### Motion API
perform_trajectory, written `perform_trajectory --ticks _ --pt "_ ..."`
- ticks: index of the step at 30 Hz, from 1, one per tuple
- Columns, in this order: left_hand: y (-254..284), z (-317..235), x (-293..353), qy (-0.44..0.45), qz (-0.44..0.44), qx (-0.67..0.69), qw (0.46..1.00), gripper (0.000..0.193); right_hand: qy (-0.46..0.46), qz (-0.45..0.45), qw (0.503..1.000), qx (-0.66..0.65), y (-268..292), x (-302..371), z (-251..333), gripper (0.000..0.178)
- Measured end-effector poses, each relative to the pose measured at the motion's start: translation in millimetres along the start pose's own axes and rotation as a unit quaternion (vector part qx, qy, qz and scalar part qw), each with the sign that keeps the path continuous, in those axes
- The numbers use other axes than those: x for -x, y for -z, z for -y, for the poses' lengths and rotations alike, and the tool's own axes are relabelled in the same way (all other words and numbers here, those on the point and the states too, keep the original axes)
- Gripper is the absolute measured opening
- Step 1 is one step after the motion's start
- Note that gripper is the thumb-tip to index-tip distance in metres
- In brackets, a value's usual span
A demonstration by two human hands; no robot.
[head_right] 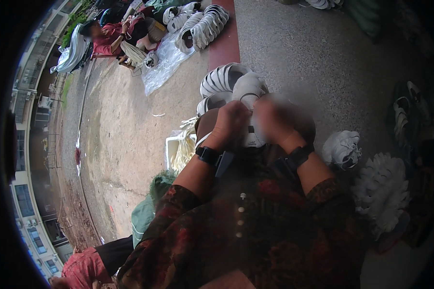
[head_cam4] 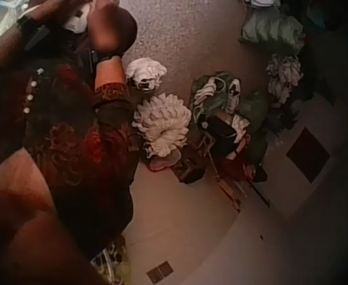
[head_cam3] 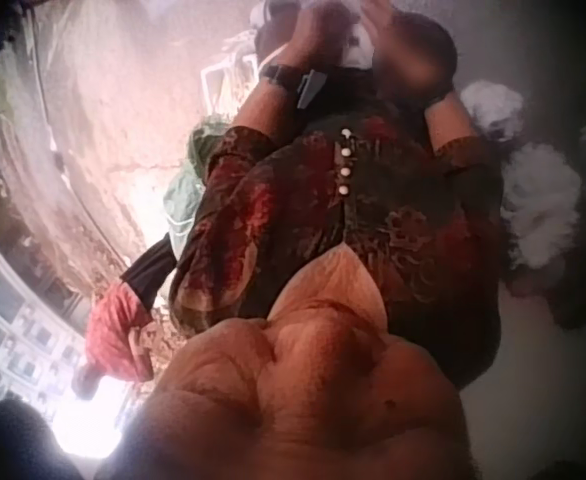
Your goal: The person sits on the ground and threads white shoelaces through the eyelets of a white sneaker. They pull the laces tight and arrange them, working on one shoe at a time. The person handles the shoe and laces by hand without using any tools.
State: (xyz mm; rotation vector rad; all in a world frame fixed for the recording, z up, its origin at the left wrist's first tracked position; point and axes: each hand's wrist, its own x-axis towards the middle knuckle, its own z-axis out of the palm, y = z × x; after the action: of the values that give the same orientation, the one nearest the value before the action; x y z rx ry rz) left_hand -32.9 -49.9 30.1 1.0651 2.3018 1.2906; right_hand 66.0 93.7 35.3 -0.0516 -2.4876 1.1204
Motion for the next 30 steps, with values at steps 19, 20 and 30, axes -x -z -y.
perform_trajectory --ticks 19,20,30 --pt "51 -5 18 0.041 0.080 0.019 0.996 0.014 -0.153 0.057 0.981 -0.103 39 10 -2 0.007" --pt "51 -4 19 0.034 0.085 0.018 0.996 0.014 -0.112 0.048 0.991 -0.061 33 9 -1 0.007" --pt "80 4 36 -0.129 0.074 -0.092 0.985 0.019 -0.039 0.051 0.997 0.053 15 6 0 0.002"
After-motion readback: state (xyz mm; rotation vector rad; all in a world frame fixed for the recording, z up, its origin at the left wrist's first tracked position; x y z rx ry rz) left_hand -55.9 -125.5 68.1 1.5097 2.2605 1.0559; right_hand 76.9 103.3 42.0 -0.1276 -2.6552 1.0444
